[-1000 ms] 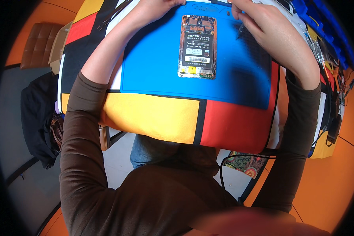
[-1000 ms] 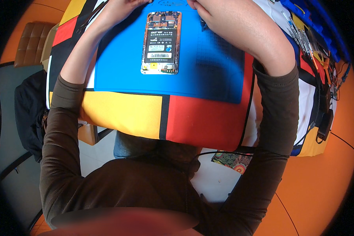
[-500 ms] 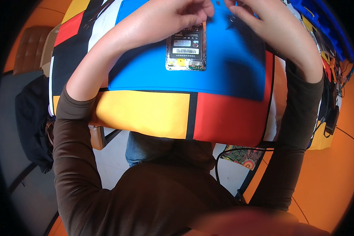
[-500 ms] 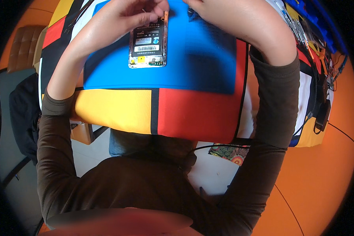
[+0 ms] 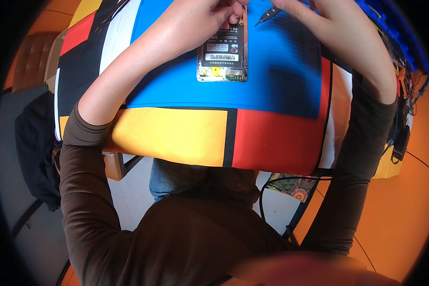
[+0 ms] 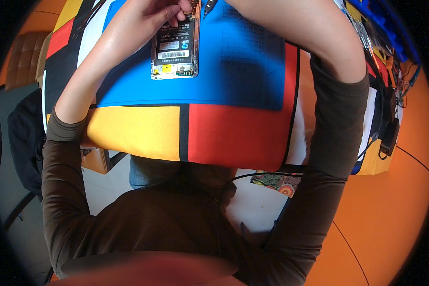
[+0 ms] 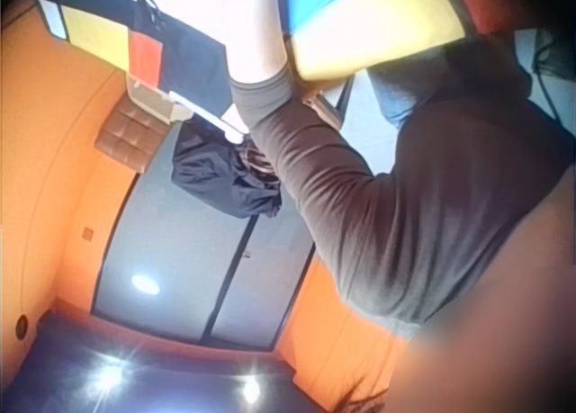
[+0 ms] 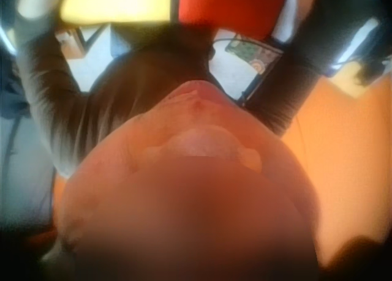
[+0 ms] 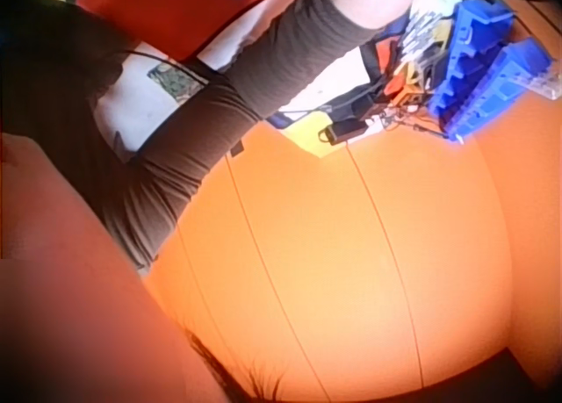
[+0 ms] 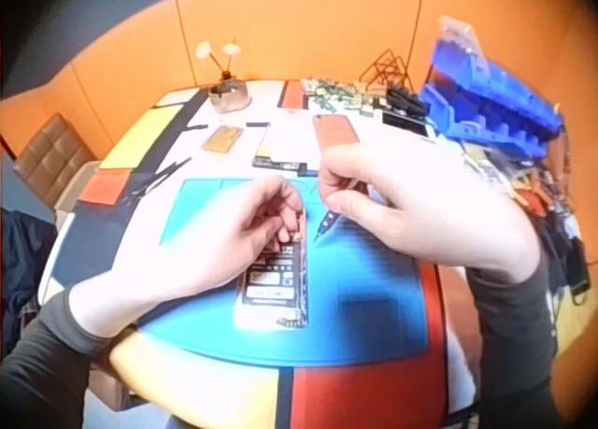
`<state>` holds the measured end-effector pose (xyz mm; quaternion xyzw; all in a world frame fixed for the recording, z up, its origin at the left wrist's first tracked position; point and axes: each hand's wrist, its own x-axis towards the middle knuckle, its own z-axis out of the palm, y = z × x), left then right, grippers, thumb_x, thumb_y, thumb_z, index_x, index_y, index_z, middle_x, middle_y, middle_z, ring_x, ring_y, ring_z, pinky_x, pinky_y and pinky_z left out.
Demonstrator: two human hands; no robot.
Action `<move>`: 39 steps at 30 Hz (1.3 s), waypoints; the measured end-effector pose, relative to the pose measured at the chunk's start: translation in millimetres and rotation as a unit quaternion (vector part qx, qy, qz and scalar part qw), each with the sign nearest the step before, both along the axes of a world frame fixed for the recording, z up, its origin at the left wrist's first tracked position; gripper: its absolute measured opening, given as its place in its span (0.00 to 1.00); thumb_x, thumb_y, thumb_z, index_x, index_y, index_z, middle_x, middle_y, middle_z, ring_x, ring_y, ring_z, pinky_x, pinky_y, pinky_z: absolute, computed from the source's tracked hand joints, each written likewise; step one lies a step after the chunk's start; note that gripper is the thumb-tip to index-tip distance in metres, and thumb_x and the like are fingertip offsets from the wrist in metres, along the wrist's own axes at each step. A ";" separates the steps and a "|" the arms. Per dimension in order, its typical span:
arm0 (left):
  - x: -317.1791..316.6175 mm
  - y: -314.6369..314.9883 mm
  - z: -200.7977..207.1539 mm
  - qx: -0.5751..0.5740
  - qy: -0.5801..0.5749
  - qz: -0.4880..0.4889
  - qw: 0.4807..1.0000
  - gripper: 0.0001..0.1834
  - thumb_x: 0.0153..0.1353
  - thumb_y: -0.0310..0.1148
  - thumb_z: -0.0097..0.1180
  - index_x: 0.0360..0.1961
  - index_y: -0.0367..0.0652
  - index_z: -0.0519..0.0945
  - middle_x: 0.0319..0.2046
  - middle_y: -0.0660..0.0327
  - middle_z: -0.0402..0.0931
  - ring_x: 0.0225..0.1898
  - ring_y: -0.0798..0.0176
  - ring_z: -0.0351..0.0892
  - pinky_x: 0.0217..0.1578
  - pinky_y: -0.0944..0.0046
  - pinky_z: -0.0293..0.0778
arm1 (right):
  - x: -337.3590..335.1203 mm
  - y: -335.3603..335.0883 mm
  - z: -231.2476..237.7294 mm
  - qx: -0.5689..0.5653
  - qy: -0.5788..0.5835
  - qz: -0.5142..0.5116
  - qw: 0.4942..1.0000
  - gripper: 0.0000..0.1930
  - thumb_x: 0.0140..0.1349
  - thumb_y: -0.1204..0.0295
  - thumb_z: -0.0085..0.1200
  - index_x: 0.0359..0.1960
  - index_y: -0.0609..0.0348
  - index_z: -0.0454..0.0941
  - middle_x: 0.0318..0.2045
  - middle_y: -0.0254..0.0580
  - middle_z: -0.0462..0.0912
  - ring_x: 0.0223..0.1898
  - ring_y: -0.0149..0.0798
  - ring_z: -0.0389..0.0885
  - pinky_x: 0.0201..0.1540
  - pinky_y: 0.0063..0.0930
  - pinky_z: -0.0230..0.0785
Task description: The person uses a screwdriver to remove screws from a smartphone motherboard, then detaches a small component. They place the motherboard aside and pick up a disassembled phone, separating the back cover from the main body.
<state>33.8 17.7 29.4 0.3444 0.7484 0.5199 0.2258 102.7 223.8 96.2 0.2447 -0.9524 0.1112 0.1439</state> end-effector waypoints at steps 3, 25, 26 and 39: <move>-0.6 -0.5 -1.3 -0.003 -0.007 0.000 1.000 0.08 0.74 0.18 0.43 0.49 0.34 0.72 0.37 0.62 0.75 0.39 0.73 0.74 0.43 0.73 0.74 | 1.4 1.0 0.4 0.001 -0.016 -0.013 1.000 0.08 0.69 0.66 0.56 0.38 0.56 0.79 0.29 0.47 0.79 0.34 0.49 0.80 0.38 0.37 0.72; 4.3 0.5 -8.6 0.018 -0.041 -0.055 0.997 0.09 0.74 0.23 0.50 0.53 0.35 0.76 0.38 0.64 0.78 0.41 0.73 0.77 0.46 0.72 0.75 | -4.1 1.3 -6.0 -0.023 -0.114 0.059 0.991 0.08 0.70 0.68 0.54 0.37 0.58 0.82 0.30 0.48 0.84 0.33 0.49 0.83 0.38 0.34 0.74; 4.8 0.0 -7.3 0.011 -0.031 -0.054 0.998 0.09 0.74 0.23 0.50 0.53 0.35 0.76 0.38 0.64 0.79 0.41 0.72 0.77 0.46 0.71 0.75 | -3.5 2.6 -7.0 -0.022 -0.116 0.059 0.991 0.08 0.70 0.68 0.54 0.37 0.58 0.82 0.30 0.48 0.84 0.33 0.49 0.83 0.38 0.34 0.74; 4.8 -4.0 1.6 -0.110 0.057 -0.031 0.992 0.12 0.72 0.27 0.52 0.53 0.34 0.78 0.40 0.55 0.82 0.43 0.64 0.79 0.48 0.65 0.75 | -1.2 -12.0 -1.9 -0.035 -0.211 0.041 0.976 0.09 0.71 0.69 0.51 0.40 0.62 0.81 0.31 0.51 0.84 0.32 0.52 0.83 0.37 0.37 0.75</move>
